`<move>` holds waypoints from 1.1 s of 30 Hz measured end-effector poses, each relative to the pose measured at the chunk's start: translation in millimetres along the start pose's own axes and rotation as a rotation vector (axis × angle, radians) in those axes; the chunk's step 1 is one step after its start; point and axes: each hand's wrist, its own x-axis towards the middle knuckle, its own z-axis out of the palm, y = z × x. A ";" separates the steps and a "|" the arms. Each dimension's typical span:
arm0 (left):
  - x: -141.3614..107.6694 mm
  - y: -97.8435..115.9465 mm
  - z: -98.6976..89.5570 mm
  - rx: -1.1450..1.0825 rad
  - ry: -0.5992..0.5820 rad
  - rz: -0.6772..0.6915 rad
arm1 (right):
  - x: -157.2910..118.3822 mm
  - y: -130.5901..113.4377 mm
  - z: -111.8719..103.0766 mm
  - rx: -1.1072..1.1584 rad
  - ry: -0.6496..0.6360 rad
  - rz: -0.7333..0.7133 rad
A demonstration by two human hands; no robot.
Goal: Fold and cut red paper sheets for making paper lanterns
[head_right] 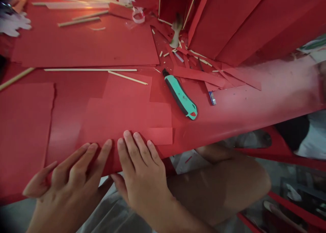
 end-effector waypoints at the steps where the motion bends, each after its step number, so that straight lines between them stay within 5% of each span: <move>1: 0.7 -0.1 0.1 0.008 0.010 0.001 | -0.7 3.1 0.1 -0.011 0.002 -0.010; 18: -0.5 0.1 1.8 0.019 -0.009 -0.042 | -0.4 39.9 -21.2 0.011 -0.114 -0.155; 33: 2.2 0.3 -4.0 0.000 0.000 -0.122 | -48.4 88.8 -27.7 -0.106 -0.026 -0.038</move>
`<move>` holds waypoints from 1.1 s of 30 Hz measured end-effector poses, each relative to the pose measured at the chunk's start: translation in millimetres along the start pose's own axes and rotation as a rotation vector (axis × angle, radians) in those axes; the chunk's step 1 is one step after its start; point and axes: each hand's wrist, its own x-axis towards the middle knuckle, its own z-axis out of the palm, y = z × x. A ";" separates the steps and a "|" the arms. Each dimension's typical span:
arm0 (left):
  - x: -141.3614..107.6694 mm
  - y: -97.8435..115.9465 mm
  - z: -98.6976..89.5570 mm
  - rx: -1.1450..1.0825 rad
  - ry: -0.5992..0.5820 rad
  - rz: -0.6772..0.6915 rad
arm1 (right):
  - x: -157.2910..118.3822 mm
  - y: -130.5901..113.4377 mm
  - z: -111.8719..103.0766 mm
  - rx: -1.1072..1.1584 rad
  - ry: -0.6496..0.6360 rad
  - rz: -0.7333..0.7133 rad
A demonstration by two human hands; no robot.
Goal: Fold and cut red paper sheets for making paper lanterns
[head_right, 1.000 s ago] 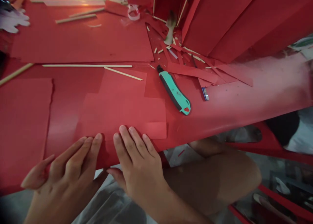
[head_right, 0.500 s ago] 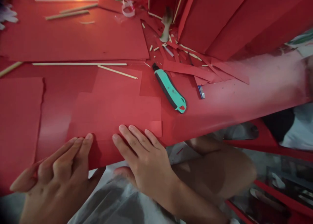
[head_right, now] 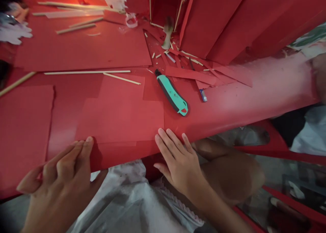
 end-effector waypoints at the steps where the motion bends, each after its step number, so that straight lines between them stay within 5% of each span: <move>1: 2.6 2.8 -2.8 -0.020 -0.008 -0.023 | -0.8 -0.3 1.2 -0.009 0.008 0.004; 4: 15.6 25.1 -10.3 -0.112 0.026 -0.007 | -0.3 -2.3 5.6 -0.040 0.041 0.002; 7: 27.8 57.7 -10.0 -0.256 -0.020 0.250 | 1.1 -3.6 8.9 -0.061 0.076 -0.001; 10: 28.0 73.0 -4.3 -0.271 -0.035 0.254 | 1.2 -3.9 9.7 -0.065 0.090 0.005; 19: -10.8 1.8 -12.9 -0.052 -0.034 0.044 | -1.0 -6.4 10.2 -0.066 0.117 0.003; 23: -18.5 -10.1 -14.8 -0.014 -0.031 0.001 | 2.8 -6.9 9.6 -0.071 0.175 -0.012; 33: -11.1 -21.2 -17.3 -0.081 0.127 0.031 | 9.1 -20.8 9.8 -0.053 0.658 -0.127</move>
